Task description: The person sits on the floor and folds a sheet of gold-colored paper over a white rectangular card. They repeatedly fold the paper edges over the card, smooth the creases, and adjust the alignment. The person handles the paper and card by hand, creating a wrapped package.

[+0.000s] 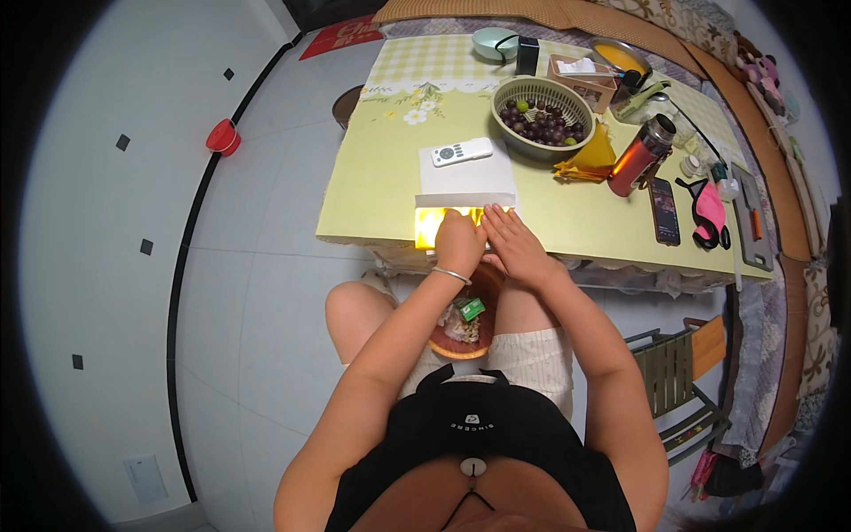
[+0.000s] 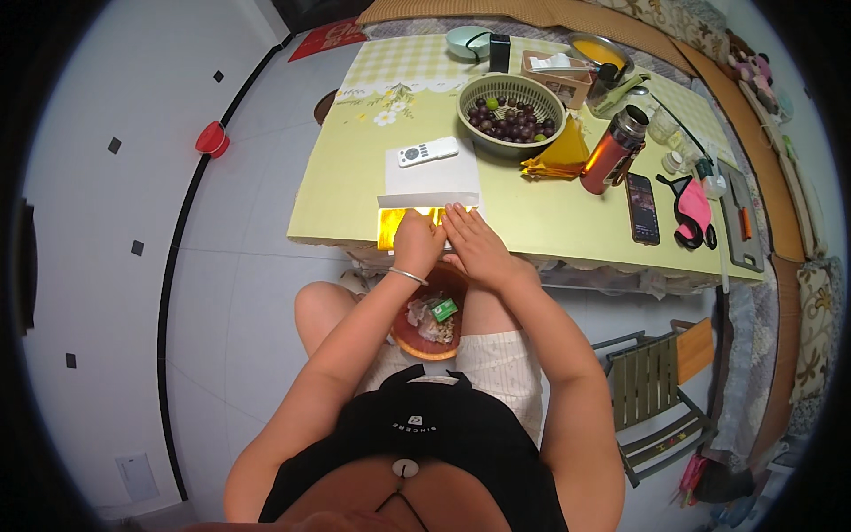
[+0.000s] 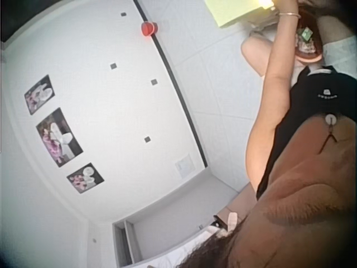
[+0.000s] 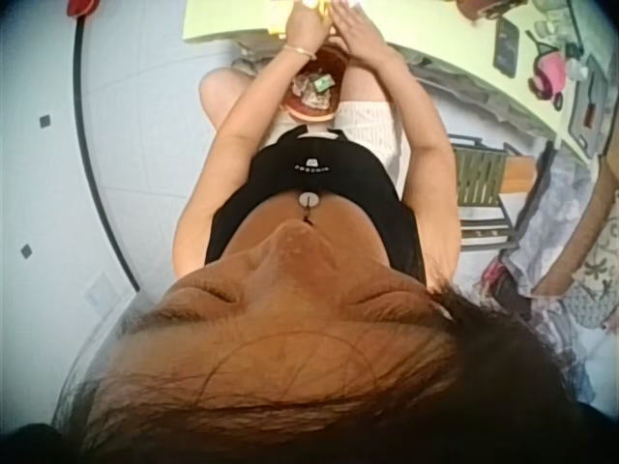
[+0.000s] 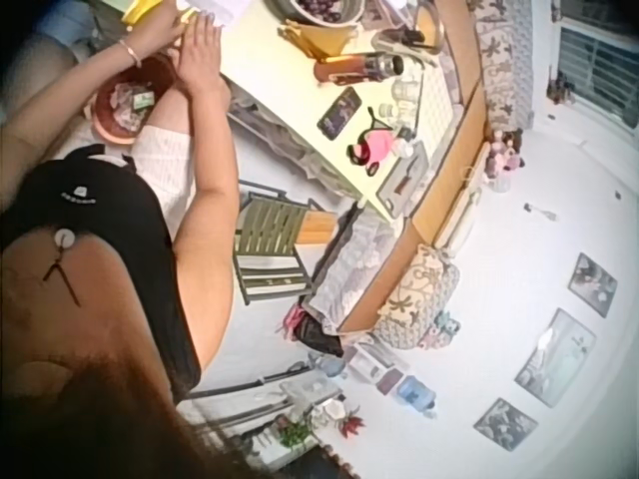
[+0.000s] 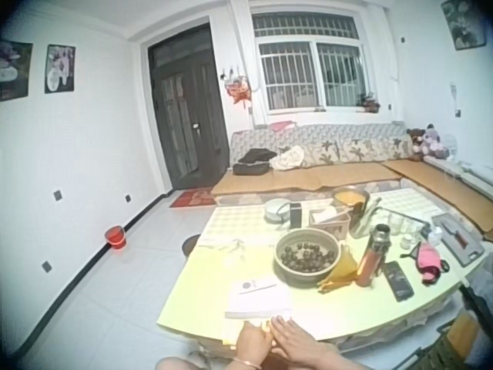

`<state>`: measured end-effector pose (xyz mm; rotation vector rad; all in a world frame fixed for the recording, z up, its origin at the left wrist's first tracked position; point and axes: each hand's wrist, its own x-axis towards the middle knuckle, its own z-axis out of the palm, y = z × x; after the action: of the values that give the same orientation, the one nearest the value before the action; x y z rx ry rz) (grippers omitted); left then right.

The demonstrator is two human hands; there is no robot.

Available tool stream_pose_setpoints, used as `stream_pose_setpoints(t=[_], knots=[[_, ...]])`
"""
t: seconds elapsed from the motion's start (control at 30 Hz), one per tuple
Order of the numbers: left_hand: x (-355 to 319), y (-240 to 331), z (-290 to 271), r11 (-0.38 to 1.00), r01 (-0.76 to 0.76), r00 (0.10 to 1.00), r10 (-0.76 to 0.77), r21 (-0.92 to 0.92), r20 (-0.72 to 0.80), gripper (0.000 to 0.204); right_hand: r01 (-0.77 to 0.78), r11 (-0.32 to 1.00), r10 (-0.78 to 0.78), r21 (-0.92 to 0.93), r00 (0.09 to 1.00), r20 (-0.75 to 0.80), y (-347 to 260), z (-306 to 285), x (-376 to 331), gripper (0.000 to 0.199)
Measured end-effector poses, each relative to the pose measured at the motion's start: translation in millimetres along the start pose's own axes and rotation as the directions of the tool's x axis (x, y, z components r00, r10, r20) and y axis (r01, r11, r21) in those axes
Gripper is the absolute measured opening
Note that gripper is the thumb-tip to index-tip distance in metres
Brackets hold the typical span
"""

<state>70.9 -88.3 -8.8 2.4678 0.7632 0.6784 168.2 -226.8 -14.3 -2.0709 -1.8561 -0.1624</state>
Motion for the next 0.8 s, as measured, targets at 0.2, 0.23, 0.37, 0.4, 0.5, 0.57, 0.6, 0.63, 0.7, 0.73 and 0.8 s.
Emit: stream_pose_setpoints(t=[0.2,0.23,0.37,0.4,0.5,0.57,0.6,0.63,0.7,0.73,0.8], knots=[[0,-2,3,0.998,-0.03,0.999,0.031,0.048,-0.012,0.023,-0.009,0.999,0.01,-0.036,0.999,0.032,1,2,0,0.084],[1,-2,3,0.998,-0.026,1.0,0.026,0.05,-0.006,0.023,-0.015,0.999,0.017,-0.038,0.999,0.038,0,2,0,0.085],[1,0,4,0.998,-0.004,1.0,0.005,0.066,-0.005,0.023,-0.011,0.999,0.013,-0.033,0.999,0.038,1,0,1,0.087],[1,1,4,0.997,0.002,1.0,-0.002,0.071,-0.011,0.023,-0.011,1.0,0.012,-0.029,0.999,0.037,2,1,0,0.087],[3,2,2,0.995,0.004,1.0,-0.007,0.1,0.025,0.025,-0.013,1.0,0.014,-0.025,0.999,0.052,2,0,1,0.089],[3,-1,4,0.996,0.032,0.999,-0.034,0.081,0.029,0.027,-0.011,1.0,0.012,-0.027,0.998,0.069,2,-1,2,0.091],[3,-2,5,0.996,0.046,0.998,-0.048,0.072,0.031,0.027,-0.009,1.0,0.011,-0.03,0.997,0.079,3,0,3,0.092],[4,0,3,0.995,0.035,0.998,-0.04,0.089,0.055,0.027,-0.01,0.999,0.013,-0.033,0.996,0.09,3,-1,3,0.093],[4,4,-1,0.993,0.011,0.995,-0.023,0.12,0.102,0.025,-0.007,1.0,0.009,-0.017,0.993,0.114,3,-5,2,0.095],[4,3,-1,0.994,0.005,0.996,-0.014,0.113,0.084,0.026,-0.002,1.0,0.003,-0.012,0.992,0.123,2,-9,3,0.096],[3,-1,-2,0.995,-0.007,0.999,0.002,0.099,0.047,0.027,0.002,1.0,-0.005,0.022,0.989,0.149,1,-12,6,0.095]])
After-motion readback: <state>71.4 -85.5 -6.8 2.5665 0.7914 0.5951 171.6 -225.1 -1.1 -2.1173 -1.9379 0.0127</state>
